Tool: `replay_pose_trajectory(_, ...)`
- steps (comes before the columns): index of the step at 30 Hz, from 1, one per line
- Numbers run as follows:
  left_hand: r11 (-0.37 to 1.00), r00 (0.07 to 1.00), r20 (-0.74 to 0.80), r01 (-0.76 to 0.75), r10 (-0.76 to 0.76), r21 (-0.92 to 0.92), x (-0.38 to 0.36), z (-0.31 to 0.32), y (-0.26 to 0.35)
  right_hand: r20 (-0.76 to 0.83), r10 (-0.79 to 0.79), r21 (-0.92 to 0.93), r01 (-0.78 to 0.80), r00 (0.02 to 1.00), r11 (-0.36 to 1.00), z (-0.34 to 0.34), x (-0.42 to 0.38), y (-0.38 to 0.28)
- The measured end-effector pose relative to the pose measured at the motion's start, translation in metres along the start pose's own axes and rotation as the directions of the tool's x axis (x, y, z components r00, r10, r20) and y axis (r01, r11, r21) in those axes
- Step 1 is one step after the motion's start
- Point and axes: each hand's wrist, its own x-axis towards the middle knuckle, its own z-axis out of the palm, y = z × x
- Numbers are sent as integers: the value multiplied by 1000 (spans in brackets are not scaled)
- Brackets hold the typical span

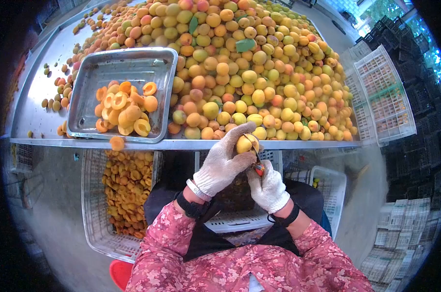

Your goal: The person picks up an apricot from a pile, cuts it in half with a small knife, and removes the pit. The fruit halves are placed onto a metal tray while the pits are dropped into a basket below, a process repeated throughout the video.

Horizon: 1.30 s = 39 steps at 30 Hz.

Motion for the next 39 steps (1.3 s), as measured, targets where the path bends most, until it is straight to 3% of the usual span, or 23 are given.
replay_pose_trajectory(10,997,997,-41,-70,69,-34,4,5,-14,-85,49,65,-43,995,997,8,-5,-14)
replay_pose_trajectory(13,991,994,-95,-71,61,-111,0,11,-23,-110,42,-3,-42,993,999,19,-10,-11)
replay_pose_trajectory(14,912,993,-93,24,-68,-409,-3,16,-22,-81,80,-17,-81,994,997,22,-11,-12)
replay_pose_trajectory(15,738,980,-55,108,-192,-667,-6,19,-22,-82,81,-18,-83,993,996,23,-10,-9)
replay_pose_trajectory(19,623,967,12,174,-255,-763,-5,18,-19,-91,16,-62,-22,996,998,28,-7,-4)
replay_pose_trajectory(23,709,957,-142,83,-252,-701,1,18,-14,-80,42,30,-40,996,999,20,0,-13)
replay_pose_trajectory(25,915,984,-179,-59,-15,-399,1,13,-13,-63,67,65,-63,996,996,14,3,-24)
replay_pose_trajectory(26,943,978,-204,-107,43,-314,2,11,-14,-35,106,27,-105,994,994,11,4,-31)
replay_pose_trajectory(28,915,982,-186,-50,-28,-401,-2,12,-9,-9,147,-15,-147,989,989,13,3,-31)
replay_pose_trajectory(30,874,982,-161,9,-99,-485,-5,12,-12,-62,82,-18,-83,995,996,24,1,-17)
replay_pose_trajectory(32,642,953,-19,189,-303,-743,-7,10,-27,-64,65,-29,-67,996,997,31,-1,-7)
replay_pose_trajectory(35,570,945,-6,192,-326,-799,-5,11,-22,-63,16,-15,-17,998,1000,26,2,-15)
replay_pose_trajectory(36,572,946,-5,193,-325,-797,-3,12,-20,-40,65,31,-63,997,998,23,3,-18)
replay_pose_trajectory(38,759,969,-191,-5,-157,-651,0,15,-14,-4,118,105,-117,993,988,15,4,-24)
replay_pose_trajectory(39,759,970,-191,-9,-153,-651,0,15,-11,-5,114,103,-113,993,988,11,6,-28)
